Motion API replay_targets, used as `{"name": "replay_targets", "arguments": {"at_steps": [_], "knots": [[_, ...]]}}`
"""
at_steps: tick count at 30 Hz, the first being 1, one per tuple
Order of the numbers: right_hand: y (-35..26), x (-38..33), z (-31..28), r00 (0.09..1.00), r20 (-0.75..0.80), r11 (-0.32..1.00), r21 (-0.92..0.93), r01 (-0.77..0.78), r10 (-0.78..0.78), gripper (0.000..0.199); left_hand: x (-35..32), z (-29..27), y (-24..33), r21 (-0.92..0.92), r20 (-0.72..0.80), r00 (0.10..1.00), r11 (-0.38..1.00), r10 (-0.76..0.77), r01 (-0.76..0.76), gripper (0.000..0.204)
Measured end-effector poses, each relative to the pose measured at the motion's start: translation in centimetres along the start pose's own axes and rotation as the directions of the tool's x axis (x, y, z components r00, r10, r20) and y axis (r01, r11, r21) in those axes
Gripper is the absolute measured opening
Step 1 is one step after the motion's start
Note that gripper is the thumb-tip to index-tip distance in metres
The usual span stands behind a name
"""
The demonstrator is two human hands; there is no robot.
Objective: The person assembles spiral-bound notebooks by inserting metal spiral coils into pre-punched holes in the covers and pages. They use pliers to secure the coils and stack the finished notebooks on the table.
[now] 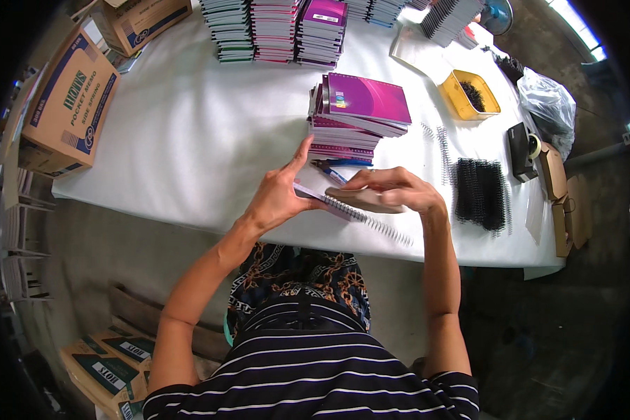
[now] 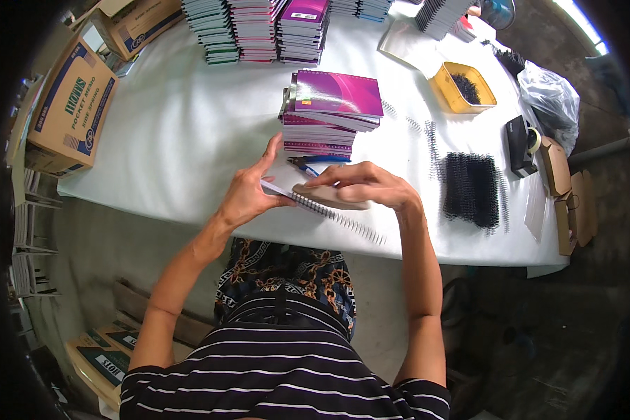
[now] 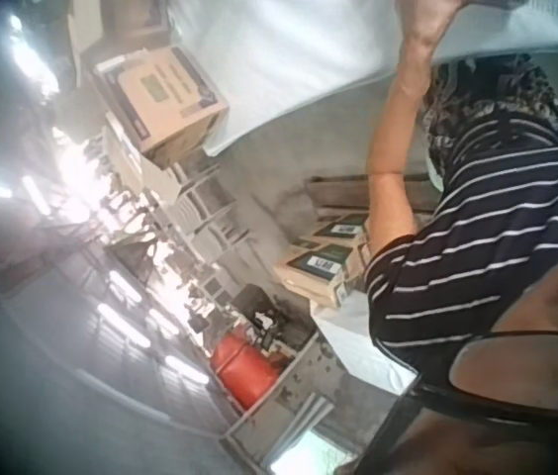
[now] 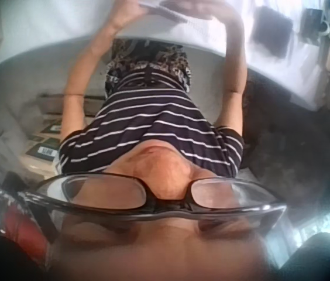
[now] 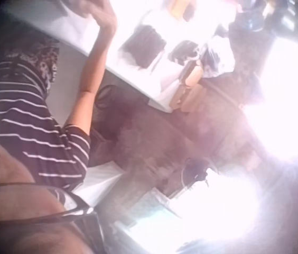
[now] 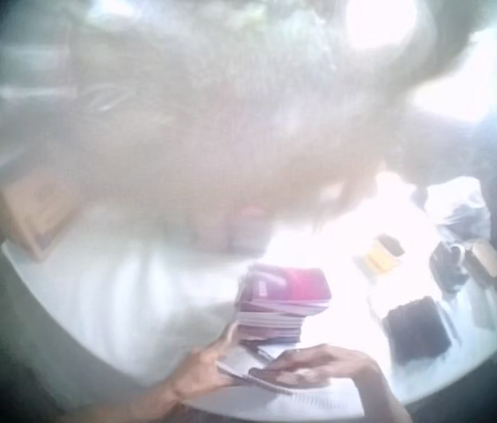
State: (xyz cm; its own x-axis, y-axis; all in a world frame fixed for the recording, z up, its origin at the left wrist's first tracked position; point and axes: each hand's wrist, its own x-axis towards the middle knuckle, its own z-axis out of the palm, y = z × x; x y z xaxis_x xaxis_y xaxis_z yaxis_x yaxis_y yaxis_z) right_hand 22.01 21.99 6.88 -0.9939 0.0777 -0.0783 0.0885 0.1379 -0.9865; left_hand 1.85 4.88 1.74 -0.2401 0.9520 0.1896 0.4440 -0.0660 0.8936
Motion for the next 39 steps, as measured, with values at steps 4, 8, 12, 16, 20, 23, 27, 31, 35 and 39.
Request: {"name": "replay_targets", "arguments": {"at_steps": [4,8,12,16,20,23,27,31,35,39], "knots": [[0.6,0.4,-0.2,0.994,-0.051,0.978,-0.182,-0.104,0.096,0.064,-0.7,1.3,-3.0,-0.285,-0.024,0.996,0.955,-0.087,0.077,0.098],[0.2,0.4,0.4,0.988,-0.073,0.965,-0.215,-0.147,0.134,0.069,-1.3,2.5,-2.9,-0.45,0.01,0.997,0.89,-0.076,0.072,0.087],[0.5,-0.3,-0.2,0.994,-0.036,0.994,0.029,0.104,-0.103,0.074,-1.3,2.7,-2.5,-0.466,0.011,0.995,0.88,-0.103,0.096,0.08],[0.1,-0.1,-0.3,0.995,-0.1,0.991,-0.13,-0.039,0.026,0.071,-1.2,2.6,-2.8,-0.489,0.002,0.998,0.871,-0.061,0.054,0.077],[-1.0,0.7,1.0,0.99,-0.082,0.938,-0.319,-0.131,0.111,0.054,-1.1,2.4,-2.9,-0.408,0.045,0.998,0.911,-0.042,0.056,0.079],[0.0,1.2,0.2,0.988,-0.07,0.974,-0.176,-0.145,0.135,0.06,-1.0,2.5,-3.1,-0.315,0.035,0.999,0.949,-0.017,0.027,0.085],[0.3,1.3,0.2,0.993,-0.078,0.981,-0.163,-0.105,0.093,0.06,-0.5,2.2,-2.4,-0.382,0.075,0.991,0.915,-0.111,0.132,0.089],[-0.7,1.4,0.1,0.996,-0.083,0.987,-0.159,-0.033,0.02,0.059,-0.4,2.2,-3.5,-0.38,0.036,0.996,0.92,-0.083,0.09,0.091],[-0.4,1.9,0.2,0.974,-0.126,0.946,-0.244,-0.213,0.187,0.057,-0.3,2.4,-3.5,-0.318,0.014,0.999,0.947,-0.044,0.046,0.092],[-0.4,1.9,0.5,0.989,-0.128,0.968,-0.231,-0.102,0.074,0.057,-0.3,2.8,-3.6,-0.319,0.012,0.998,0.946,-0.057,0.058,0.092]]}}
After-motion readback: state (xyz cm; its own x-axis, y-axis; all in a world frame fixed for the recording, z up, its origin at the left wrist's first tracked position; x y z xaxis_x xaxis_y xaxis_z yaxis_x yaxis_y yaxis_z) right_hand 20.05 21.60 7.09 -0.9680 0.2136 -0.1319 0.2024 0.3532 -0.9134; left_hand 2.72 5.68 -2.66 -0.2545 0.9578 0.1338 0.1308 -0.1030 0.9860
